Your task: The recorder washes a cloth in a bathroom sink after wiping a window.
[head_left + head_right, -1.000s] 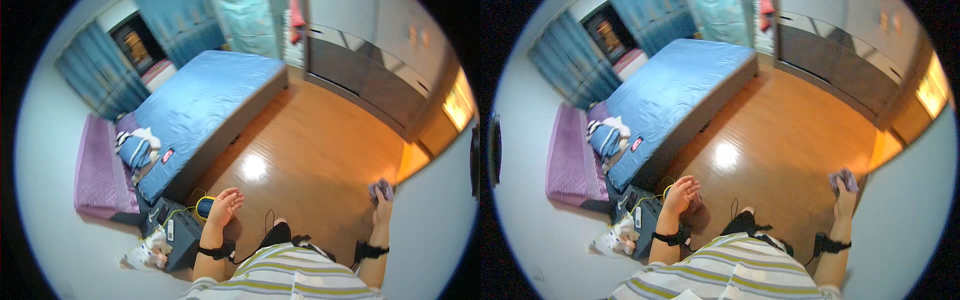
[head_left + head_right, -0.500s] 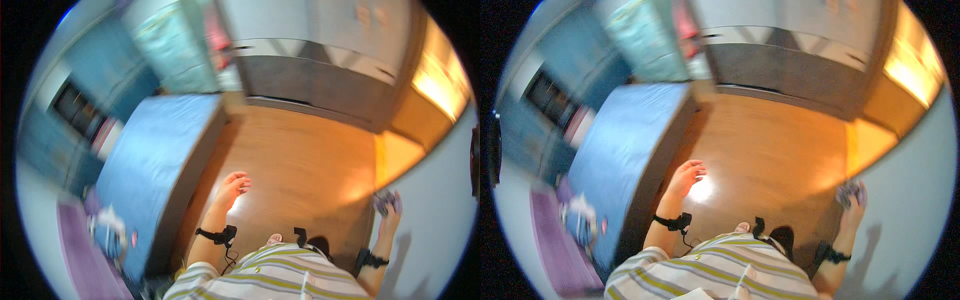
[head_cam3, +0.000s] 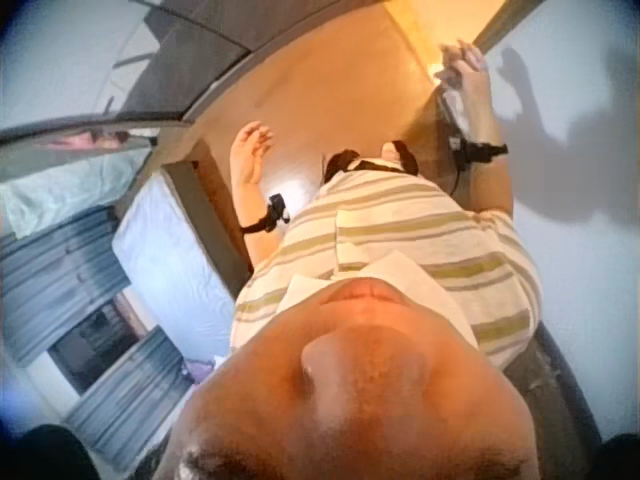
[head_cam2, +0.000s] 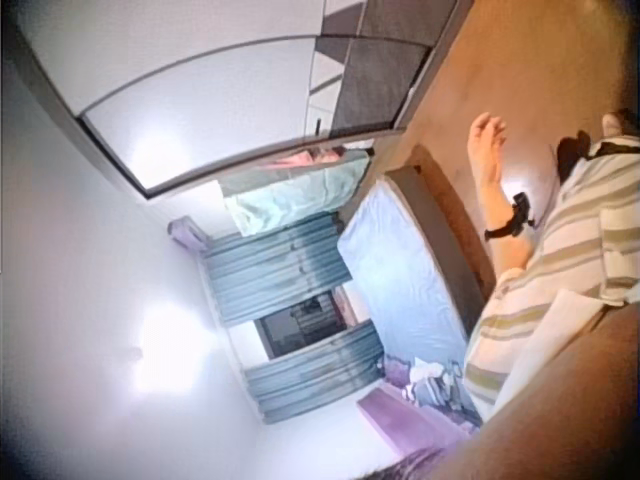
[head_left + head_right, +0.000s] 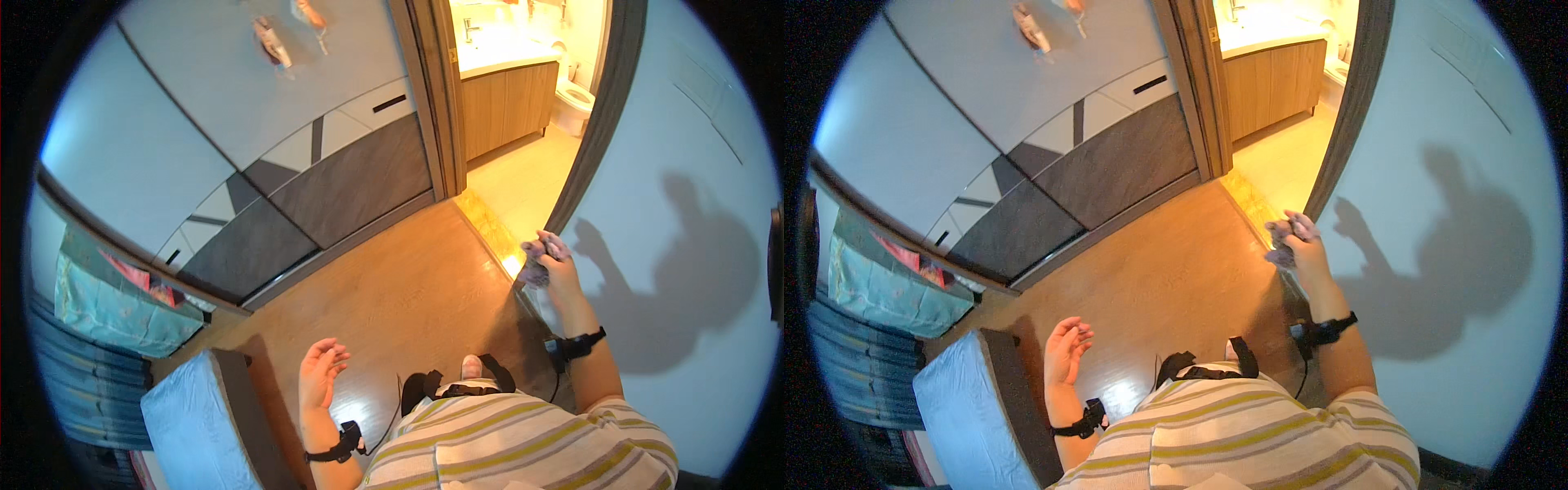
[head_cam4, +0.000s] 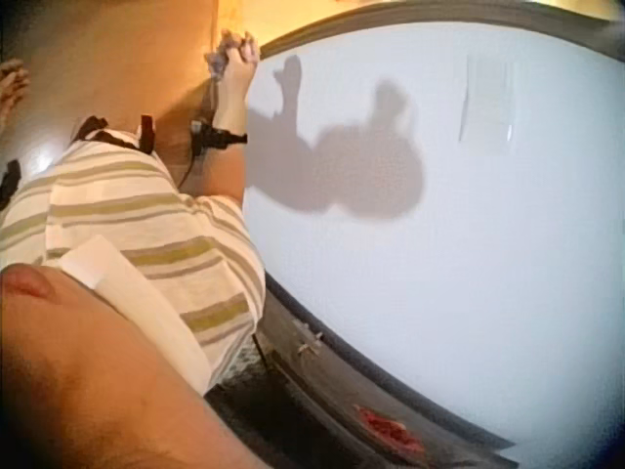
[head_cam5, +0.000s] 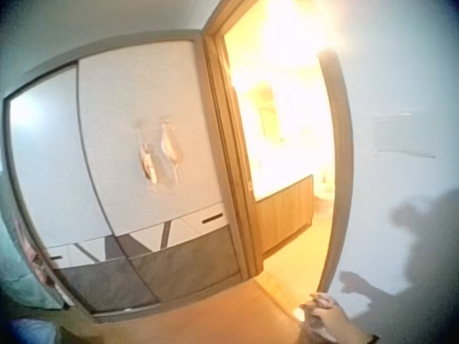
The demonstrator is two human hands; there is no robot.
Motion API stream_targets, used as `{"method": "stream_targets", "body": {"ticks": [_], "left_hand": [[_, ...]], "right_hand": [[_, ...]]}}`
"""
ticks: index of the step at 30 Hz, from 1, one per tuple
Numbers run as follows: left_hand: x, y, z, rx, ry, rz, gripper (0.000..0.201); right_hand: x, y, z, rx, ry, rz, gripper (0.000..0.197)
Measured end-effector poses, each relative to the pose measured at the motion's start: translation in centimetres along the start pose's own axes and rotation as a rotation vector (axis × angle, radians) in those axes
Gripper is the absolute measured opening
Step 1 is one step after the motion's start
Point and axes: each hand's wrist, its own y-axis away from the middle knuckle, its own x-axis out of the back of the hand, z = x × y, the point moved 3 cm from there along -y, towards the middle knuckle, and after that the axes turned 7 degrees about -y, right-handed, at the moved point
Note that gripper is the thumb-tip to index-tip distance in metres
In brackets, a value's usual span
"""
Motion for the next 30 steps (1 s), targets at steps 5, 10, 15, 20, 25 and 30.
{"method": "stream_targets", "body": {"ticks": [5,10,15,20,25,30], "left_hand": [[-1.6,-7.5,0.4,0.019,0.014,0.099,0.015],[-4.2,-20.0,3.1,0.020,-0.046,0.040,0.016],[-9.8,-36.7,8.6,0.003,-0.098,-0.042,0.017],[-21.7,-49.5,13.3,0.045,-0.311,-0.332,0.020],[-38.7,-55.5,14.1,0.038,-0.379,-0.705,0.021],[-51.0,-58.5,11.0,0.132,-0.424,-0.903,0.020]], "right_hand": [[-1.9,-9.7,0.4,0.053,-0.038,-0.143,0.043],[-0.8,-19.4,0.4,0.157,0.005,-0.041,0.045],[0.8,-29.0,-2.6,0.161,-0.215,0.090,0.037],[1.2,-35.5,-6.3,0.258,-0.308,0.305,0.019],[5.7,-44.1,-10.2,0.406,-0.544,0.292,0.023],[9.1,-52.5,-15.7,0.420,-0.544,0.209,0.031]]}}
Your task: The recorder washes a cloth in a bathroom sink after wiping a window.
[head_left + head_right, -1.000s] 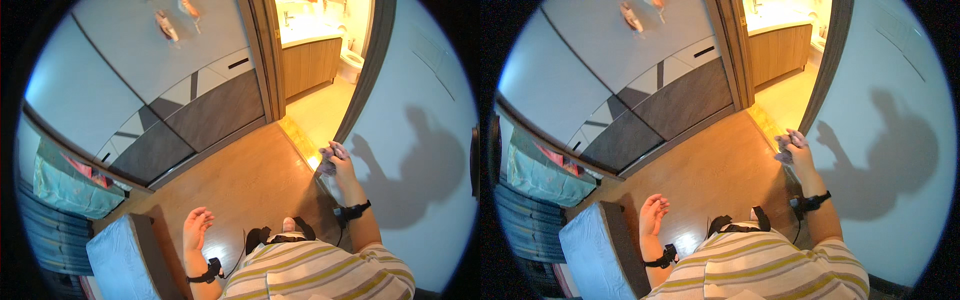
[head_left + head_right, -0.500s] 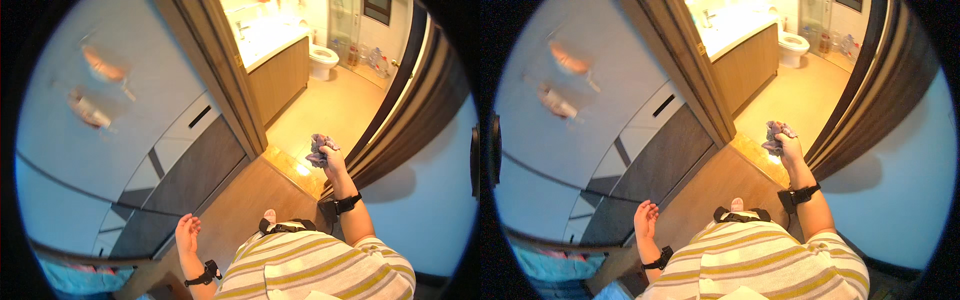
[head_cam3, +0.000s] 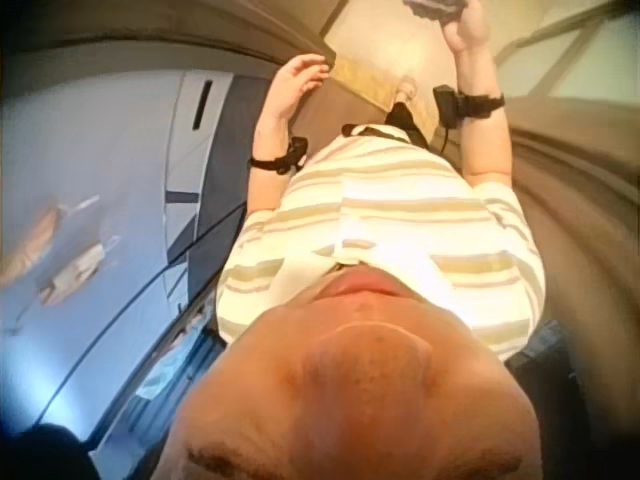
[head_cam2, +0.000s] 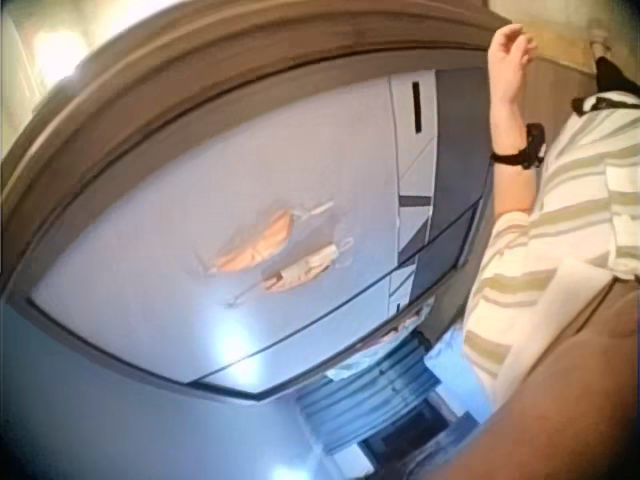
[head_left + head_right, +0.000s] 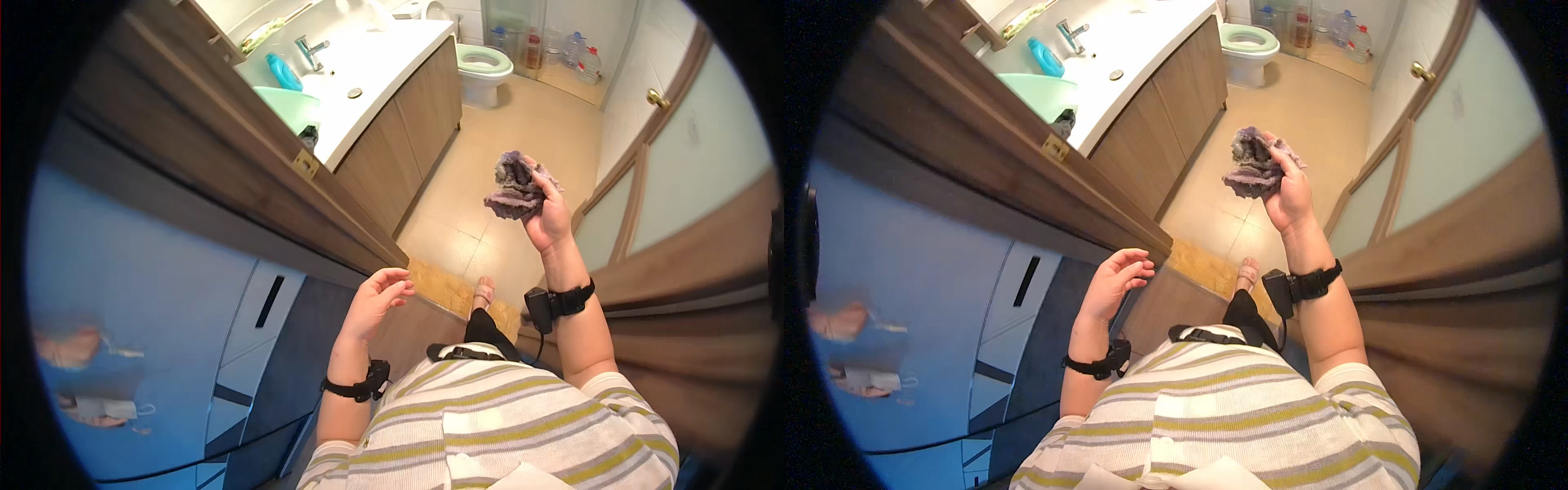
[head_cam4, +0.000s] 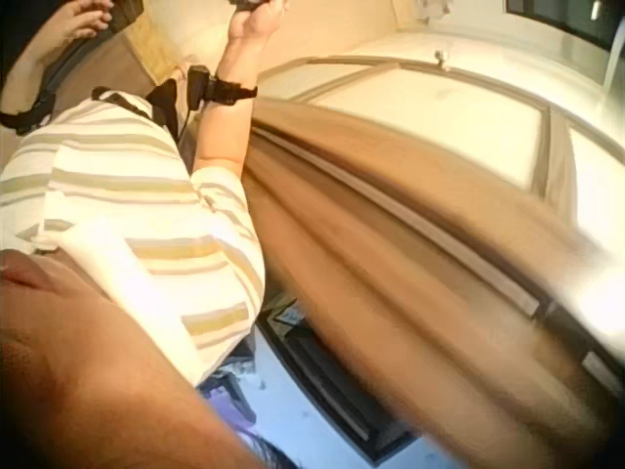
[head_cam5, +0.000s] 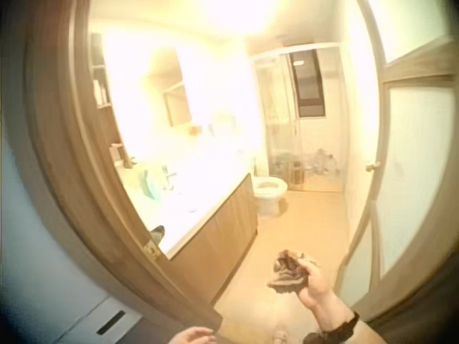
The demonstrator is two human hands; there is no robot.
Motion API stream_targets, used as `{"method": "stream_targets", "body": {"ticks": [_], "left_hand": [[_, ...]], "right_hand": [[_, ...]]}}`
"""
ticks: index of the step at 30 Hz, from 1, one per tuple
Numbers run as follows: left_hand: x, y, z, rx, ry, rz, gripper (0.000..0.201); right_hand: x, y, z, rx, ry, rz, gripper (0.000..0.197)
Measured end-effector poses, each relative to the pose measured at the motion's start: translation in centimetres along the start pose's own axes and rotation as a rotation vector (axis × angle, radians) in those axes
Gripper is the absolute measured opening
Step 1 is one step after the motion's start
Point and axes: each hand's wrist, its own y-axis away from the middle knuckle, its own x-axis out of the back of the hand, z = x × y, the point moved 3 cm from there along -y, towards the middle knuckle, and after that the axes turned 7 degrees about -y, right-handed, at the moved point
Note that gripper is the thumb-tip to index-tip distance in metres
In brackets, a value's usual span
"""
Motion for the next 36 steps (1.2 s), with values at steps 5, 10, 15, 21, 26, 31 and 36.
{"method": "stream_targets", "body": {"ticks": [5,10,15,21,26,31,36], "left_hand": [[-0.9,-7.6,4.6,0.065,0.107,0.117,0.019],[-2.8,-16.1,8.7,0.019,0.171,0.165,0.021],[-5.5,-23.5,11.3,0.046,0.096,-0.042,0.046],[-5.3,-34.4,18.4,-0.218,0.170,0.006,0.067],[-1.7,-44.2,21.0,-0.232,0.359,-0.003,0.026],[2.3,-51.3,24.5,-0.200,0.483,0.040,0.024],[7.8,-55.2,27.7,-0.296,0.530,0.054,0.023]], "right_hand": [[-0.7,-11.9,-2.6,-0.180,-0.111,-0.081,0.034],[-1.7,-21.6,-4.1,-0.264,-0.306,-0.139,0.032],[-2.2,-25.5,-2.5,-0.399,-0.377,-0.142,0.034],[-4.2,-31.9,-0.6,-0.492,-0.200,-0.233,0.038],[-7.2,-39.6,2.2,-0.522,0.055,-0.346,0.042],[-7.2,-48.4,1.8,-0.613,0.339,-0.225,0.042],[-10.9,-55.2,5.0,-0.717,0.441,-0.285,0.042]]}}
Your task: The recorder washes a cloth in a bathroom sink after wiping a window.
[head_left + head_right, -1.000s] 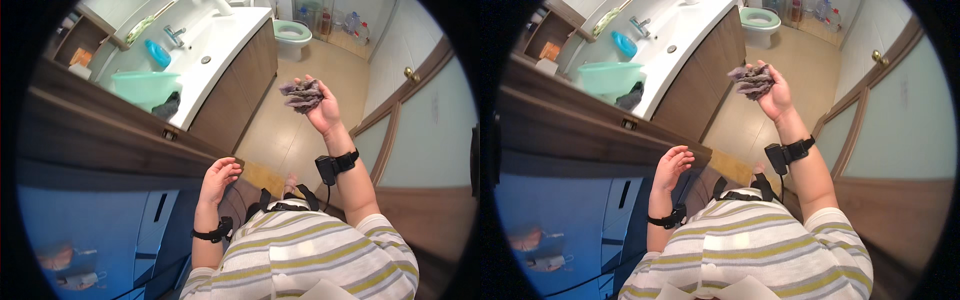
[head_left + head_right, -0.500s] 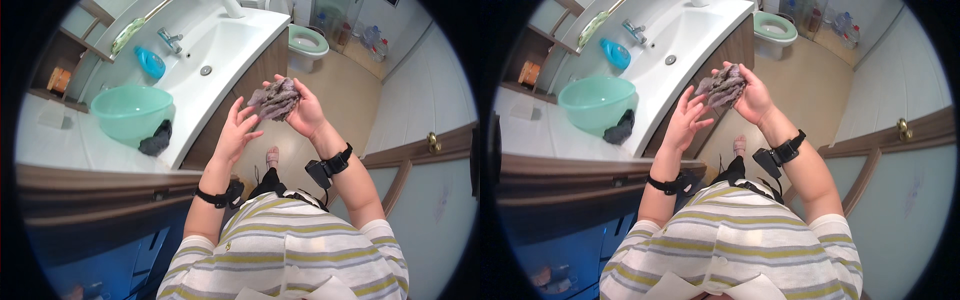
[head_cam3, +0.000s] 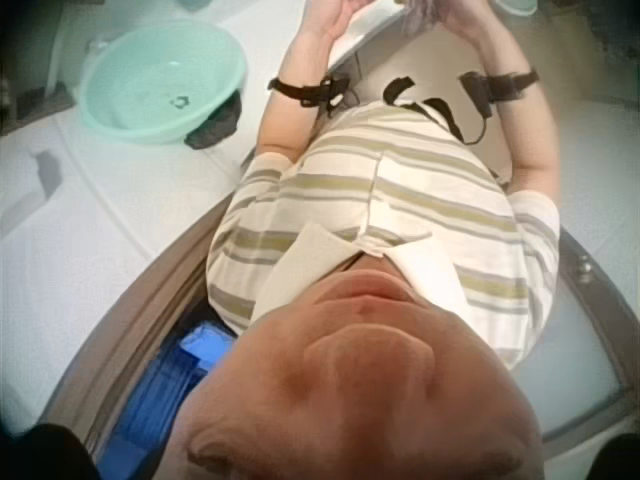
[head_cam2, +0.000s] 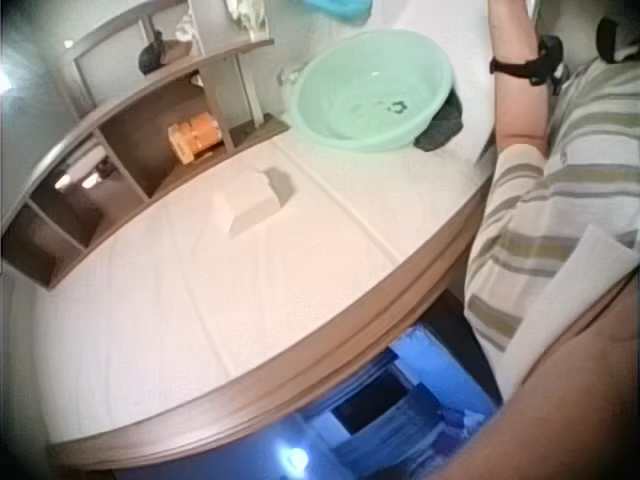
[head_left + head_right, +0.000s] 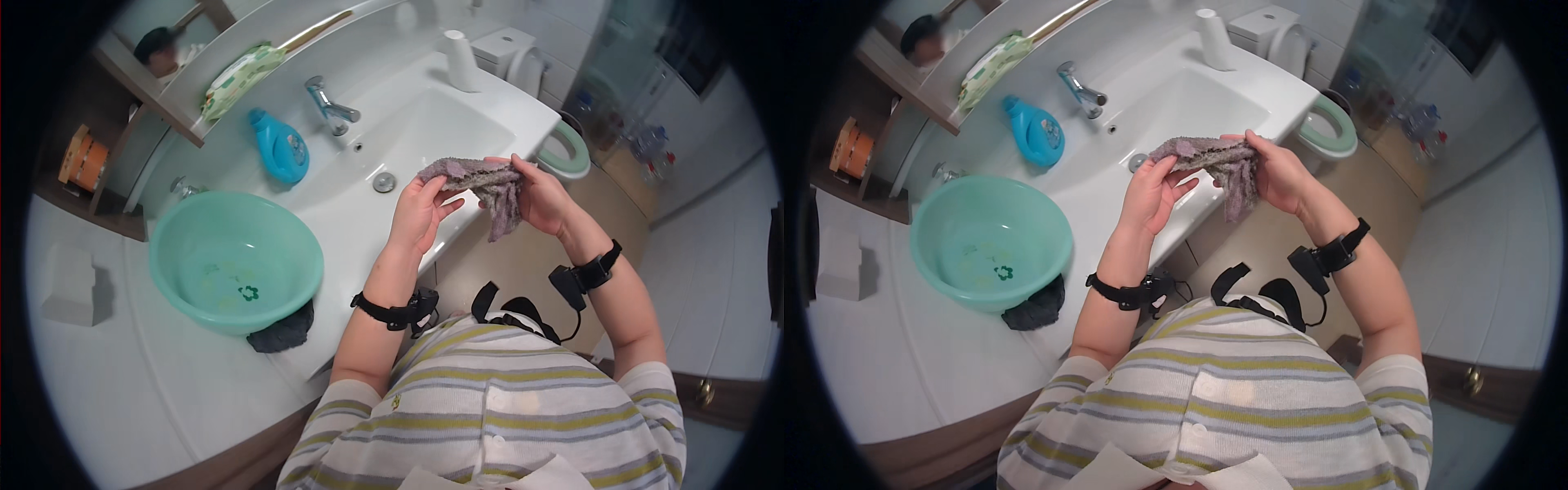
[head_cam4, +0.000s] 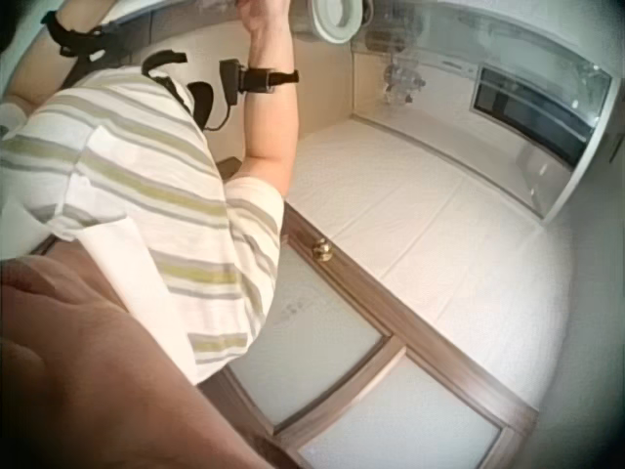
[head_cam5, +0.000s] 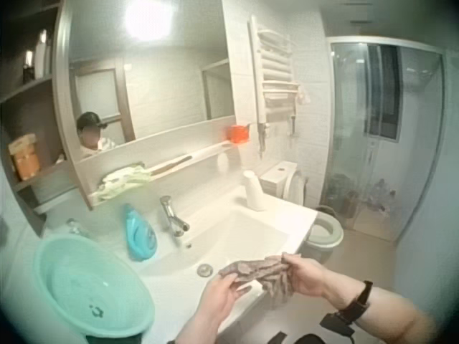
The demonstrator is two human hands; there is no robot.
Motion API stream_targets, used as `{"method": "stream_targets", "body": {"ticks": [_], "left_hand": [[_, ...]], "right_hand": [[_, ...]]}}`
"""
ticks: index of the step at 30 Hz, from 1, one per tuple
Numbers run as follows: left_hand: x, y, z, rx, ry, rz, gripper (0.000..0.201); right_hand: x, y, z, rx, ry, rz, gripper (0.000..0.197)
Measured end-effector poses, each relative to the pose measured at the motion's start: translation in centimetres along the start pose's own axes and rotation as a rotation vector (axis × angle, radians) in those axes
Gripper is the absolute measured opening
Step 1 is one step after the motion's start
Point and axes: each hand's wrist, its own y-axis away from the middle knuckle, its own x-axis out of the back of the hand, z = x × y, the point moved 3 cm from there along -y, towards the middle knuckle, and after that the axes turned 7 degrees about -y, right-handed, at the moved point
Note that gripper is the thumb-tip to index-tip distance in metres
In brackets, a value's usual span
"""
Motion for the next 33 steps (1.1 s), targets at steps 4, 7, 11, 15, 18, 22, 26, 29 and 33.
{"method": "stream_targets", "body": {"ticks": [4,7,11,15,18,22,26,29,33], "left_hand": [[3.2,-1.8,1.8,0.013,0.040,0.118,0.024],[5.6,-2.1,2.4,0.004,0.008,0.222,0.029],[8.1,-1.5,3.9,-0.054,0.036,0.387,0.036],[9.6,-4.1,8.5,-0.206,0.078,0.453,0.043],[9.9,-7.0,11.5,-0.236,0.026,0.566,0.048],[10.6,-11.7,14.4,-0.292,-0.051,0.718,0.057],[11.2,-15.7,16.4,-0.247,-0.112,0.775,0.069],[10.8,-16.9,17.7,-0.265,-0.131,0.780,0.073],[10.9,-17.3,18.5,-0.315,-0.187,0.787,0.065]], "right_hand": [[-1.6,-7.3,-3.1,-0.115,0.129,-0.084,0.042],[-2.7,-13.8,-4.4,-0.184,0.192,-0.152,0.041],[-3.5,-21.5,-3.9,-0.262,0.323,-0.219,0.041],[-2.8,-29.0,-3.2,-0.340,0.330,-0.227,0.039],[-1.7,-31.7,-1.1,-0.415,0.303,-0.213,0.037],[-2.1,-32.9,0.6,-0.532,0.360,-0.261,0.037],[-2.6,-33.2,0.9,-0.568,0.333,-0.297,0.034],[-2.1,-34.3,1.6,-0.614,0.243,-0.376,0.034],[-1.8,-35.4,3.0,-0.674,0.101,-0.391,0.032]]}}
